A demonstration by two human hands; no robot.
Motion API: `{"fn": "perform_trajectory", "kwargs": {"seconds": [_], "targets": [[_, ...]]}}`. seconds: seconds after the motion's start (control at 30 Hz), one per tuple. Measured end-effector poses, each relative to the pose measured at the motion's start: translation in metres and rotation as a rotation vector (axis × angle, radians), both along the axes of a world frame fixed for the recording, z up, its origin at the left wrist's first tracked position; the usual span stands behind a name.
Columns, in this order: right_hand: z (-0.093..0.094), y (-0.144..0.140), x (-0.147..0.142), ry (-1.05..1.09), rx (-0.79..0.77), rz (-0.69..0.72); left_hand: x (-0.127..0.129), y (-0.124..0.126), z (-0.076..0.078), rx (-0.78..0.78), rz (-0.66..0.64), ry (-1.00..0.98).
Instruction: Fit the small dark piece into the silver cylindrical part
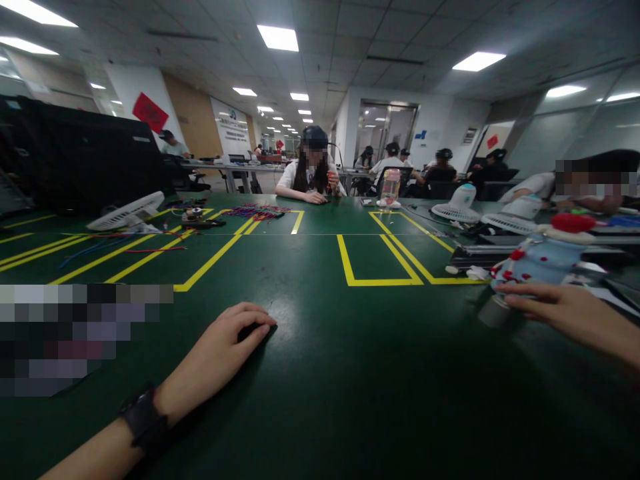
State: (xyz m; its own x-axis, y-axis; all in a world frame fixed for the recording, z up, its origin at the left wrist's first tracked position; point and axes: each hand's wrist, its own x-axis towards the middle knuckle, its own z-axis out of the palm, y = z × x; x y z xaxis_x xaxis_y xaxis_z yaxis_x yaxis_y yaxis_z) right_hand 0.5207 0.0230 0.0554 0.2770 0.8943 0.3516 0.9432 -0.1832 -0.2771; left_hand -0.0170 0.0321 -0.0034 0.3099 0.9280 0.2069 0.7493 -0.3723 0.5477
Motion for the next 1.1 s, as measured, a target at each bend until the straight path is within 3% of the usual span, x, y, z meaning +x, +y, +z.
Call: {"fn": "perform_trajectory", "kwargs": {"seconds": [0.13,0.3,0.43,0.53,0.67,0.83,0.97,1.1], "targets": [[-0.003,-0.010,-0.003,0.235,-0.160,0.062,0.000,0.000,0.000,-0.006,0.003,-0.001],[-0.003,-0.018,-0.041,0.104,-0.131,0.029,0.001,0.000,0.000,0.001,0.011,0.002],[-0.009,-0.021,-0.112,0.174,-0.028,0.371,0.001,0.001,0.001,0.004,0.011,0.004],[-0.016,-0.024,-0.172,0.241,-0.065,0.681,0.001,0.000,0.001,0.004,0.003,0.000],[-0.018,-0.025,-0.223,0.325,-0.113,0.894,0.000,-0.001,0.002,0.014,-0.001,0.009],[-0.032,-0.023,-0.234,0.425,-0.085,0.904,0.018,-0.008,0.012,0.103,-0.017,0.023],[-0.048,-0.020,-0.231,0.548,-0.076,0.830,0.065,-0.019,0.030,0.154,-0.110,-0.079],[-0.050,-0.018,-0.233,0.586,-0.090,0.880,0.110,-0.021,0.045,0.119,-0.185,-0.146]]}}
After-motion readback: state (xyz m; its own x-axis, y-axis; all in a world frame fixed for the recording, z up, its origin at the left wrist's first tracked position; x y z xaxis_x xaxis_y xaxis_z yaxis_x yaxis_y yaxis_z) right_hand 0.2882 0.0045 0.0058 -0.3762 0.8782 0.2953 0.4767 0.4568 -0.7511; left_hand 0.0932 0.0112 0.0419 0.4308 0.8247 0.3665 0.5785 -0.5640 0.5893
